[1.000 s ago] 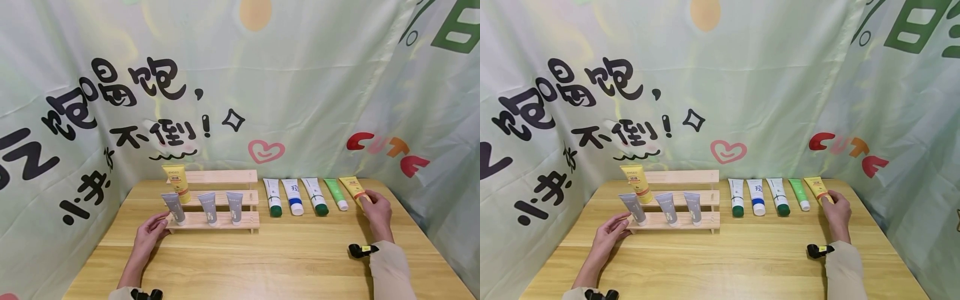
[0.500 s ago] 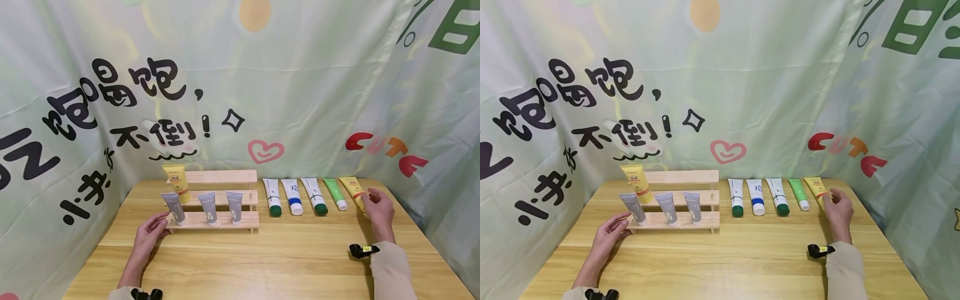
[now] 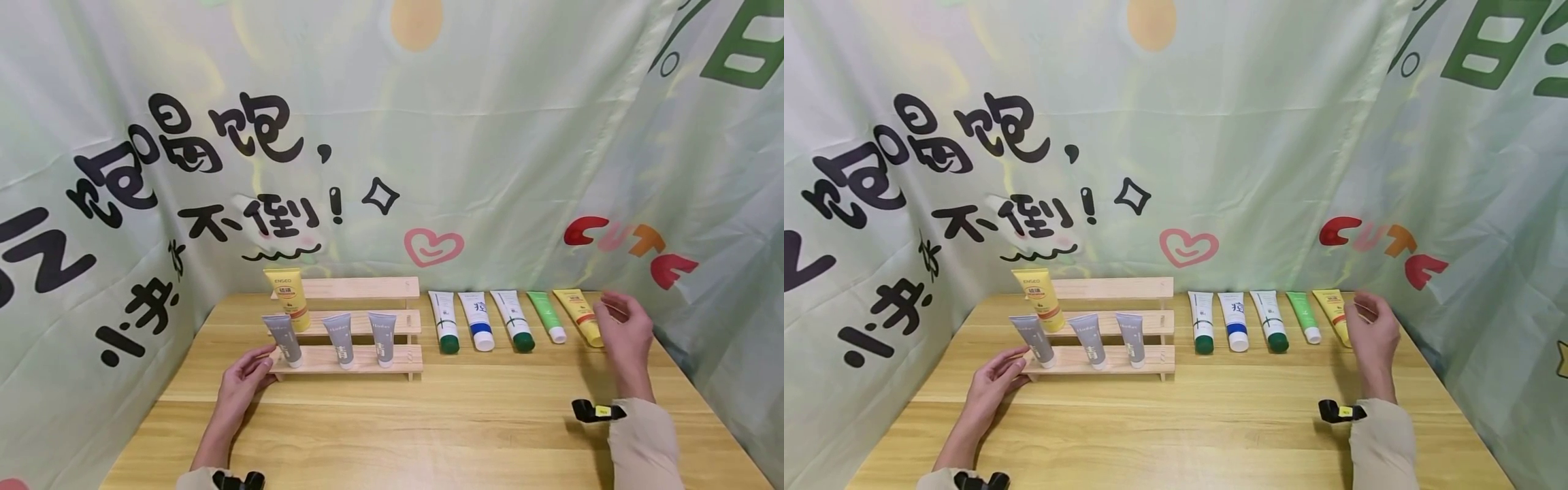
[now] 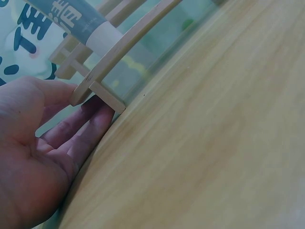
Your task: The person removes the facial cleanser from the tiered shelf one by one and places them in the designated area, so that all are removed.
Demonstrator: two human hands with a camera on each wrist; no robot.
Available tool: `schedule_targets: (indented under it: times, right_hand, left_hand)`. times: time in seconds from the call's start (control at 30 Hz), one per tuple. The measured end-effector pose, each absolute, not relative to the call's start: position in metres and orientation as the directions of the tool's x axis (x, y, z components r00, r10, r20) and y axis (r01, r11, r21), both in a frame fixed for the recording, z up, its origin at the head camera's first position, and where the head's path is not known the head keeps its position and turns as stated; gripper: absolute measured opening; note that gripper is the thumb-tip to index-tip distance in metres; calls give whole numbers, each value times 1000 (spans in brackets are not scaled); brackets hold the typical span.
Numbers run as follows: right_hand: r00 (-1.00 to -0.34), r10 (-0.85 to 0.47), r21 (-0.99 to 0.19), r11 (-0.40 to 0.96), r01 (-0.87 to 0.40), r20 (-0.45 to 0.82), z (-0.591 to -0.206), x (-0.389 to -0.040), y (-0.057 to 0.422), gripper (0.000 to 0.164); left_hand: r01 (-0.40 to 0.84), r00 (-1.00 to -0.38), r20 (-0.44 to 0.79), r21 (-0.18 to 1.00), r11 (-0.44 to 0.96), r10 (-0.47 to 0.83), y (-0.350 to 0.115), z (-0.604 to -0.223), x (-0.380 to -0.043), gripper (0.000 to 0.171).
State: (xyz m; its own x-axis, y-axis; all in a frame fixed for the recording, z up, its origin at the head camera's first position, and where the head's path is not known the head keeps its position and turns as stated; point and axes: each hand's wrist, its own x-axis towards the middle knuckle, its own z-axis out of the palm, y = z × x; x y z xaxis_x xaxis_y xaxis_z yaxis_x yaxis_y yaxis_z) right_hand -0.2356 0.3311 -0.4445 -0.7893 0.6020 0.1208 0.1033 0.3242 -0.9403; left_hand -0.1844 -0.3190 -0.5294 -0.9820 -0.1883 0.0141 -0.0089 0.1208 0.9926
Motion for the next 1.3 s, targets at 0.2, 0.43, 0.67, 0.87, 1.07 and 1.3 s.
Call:
schedule_targets:
  times: [0.2, 0.43, 0.67, 0.87, 1.07, 1.3]
  right_hand:
    - [-836, 526, -958, 287, 4, 154, -429, -229, 318, 40]
    - [-864, 423, -928, 353, -120, 273, -425, -230, 297, 42]
    - [-890, 304, -886, 421, -195, 340, -426, -228, 271, 43]
    - [-913, 202, -880, 403, -253, 355, -429, -228, 249, 41]
    - [-938, 112, -880, 397, -260, 327, -426, -225, 226, 47]
    - [-935, 6, -884, 328, -333, 354, -424, -224, 198, 42]
  left_hand:
    - [-8, -983, 16, 992, 128, -185, -320, -528, -184, 46]
    - [-16, -982, 10, 990, 137, -191, -320, -527, -183, 46]
    - [-12, -982, 11, 992, 125, -188, -320, -527, -183, 45]
    - [-17, -981, 7, 992, 123, -194, -320, -529, -183, 45]
    - [-5, -982, 17, 993, 118, -188, -319, -529, -184, 45]
    - [-8, -982, 14, 993, 120, -188, -319, -529, -184, 44]
